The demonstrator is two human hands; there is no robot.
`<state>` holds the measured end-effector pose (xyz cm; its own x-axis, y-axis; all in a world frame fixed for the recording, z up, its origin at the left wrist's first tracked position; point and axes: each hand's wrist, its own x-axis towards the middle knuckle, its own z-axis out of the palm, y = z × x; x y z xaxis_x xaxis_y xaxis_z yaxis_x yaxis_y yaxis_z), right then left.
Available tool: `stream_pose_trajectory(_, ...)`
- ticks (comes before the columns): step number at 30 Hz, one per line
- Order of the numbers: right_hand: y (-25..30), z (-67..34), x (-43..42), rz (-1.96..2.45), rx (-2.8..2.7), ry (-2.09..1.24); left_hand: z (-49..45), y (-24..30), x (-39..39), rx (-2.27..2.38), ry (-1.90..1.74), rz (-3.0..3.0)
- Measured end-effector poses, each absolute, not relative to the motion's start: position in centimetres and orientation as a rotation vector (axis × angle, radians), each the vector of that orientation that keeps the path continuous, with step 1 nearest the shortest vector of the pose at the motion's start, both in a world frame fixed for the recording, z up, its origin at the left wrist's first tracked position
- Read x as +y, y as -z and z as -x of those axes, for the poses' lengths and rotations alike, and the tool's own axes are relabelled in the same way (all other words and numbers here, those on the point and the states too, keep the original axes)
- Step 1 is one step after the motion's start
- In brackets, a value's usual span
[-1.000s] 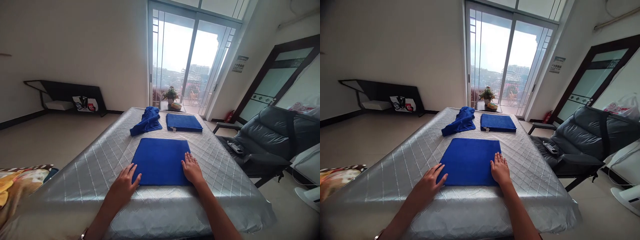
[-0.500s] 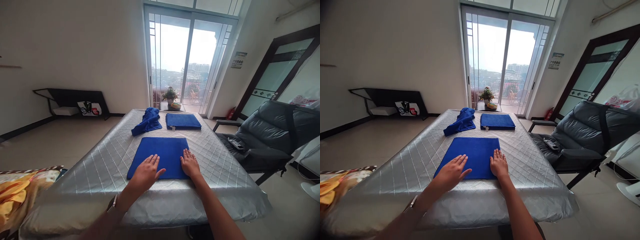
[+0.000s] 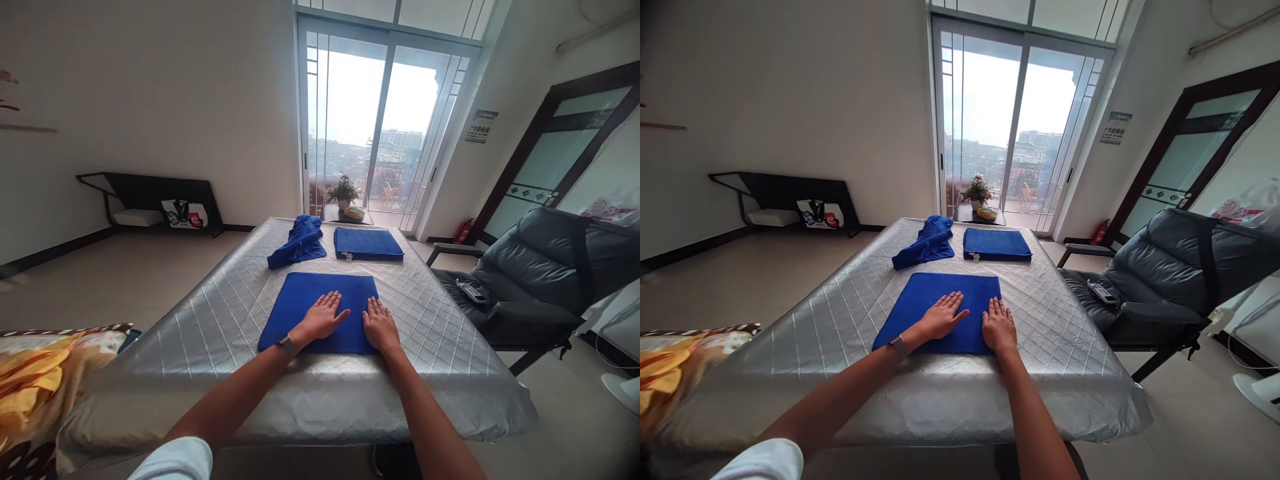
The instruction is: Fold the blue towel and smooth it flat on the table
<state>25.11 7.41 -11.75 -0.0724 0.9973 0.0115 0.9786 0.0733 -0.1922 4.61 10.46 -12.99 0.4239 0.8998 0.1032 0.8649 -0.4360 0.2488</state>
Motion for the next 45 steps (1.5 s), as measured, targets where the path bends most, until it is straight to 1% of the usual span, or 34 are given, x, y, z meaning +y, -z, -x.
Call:
stream_pose_trajectory(6,11.9,-25.2,7.6,2.046,-2.194,-0.206,5.5,13.5,10.4,1.960,-0.265,-2.310)
stream_pose_trajectory(10,11.9,-25.1,7.6,2.052,-2.201,-0.189,7.9,14.6,10.5,2.052,-0.317,-2.280)
stream_pose_trajectory(19,10.9,-25.0,7.6,2.129,-2.276,-0.201,7.9,15.4,10.7,2.050,-0.326,-2.309)
stream_pose_trajectory(25,9.4,-24.8,10.0,2.060,-2.310,-0.148,8.0,15.3,10.5,2.045,-0.285,-2.329)
stream_pose_trajectory(31,10.8,-24.6,12.8,2.063,-2.270,-0.172,8.0,15.5,10.5,2.073,-0.285,-2.347)
stream_pose_trajectory(35,11.8,-24.8,12.9,2.062,-2.250,-0.172,8.3,15.5,10.6,2.120,-0.261,-2.369)
stream_pose_trajectory(40,11.6,-24.7,12.7,2.050,-2.219,-0.194,8.5,14.5,10.5,2.211,-0.299,-2.338)
stream_pose_trajectory(42,11.6,-24.6,12.6,2.045,-2.198,-0.206,7.8,13.8,10.2,2.160,-0.334,-2.384)
stream_pose_trajectory(45,11.6,-24.6,12.6,2.025,-2.171,-0.214,5.0,12.5,9.8,1.903,-0.327,-2.554)
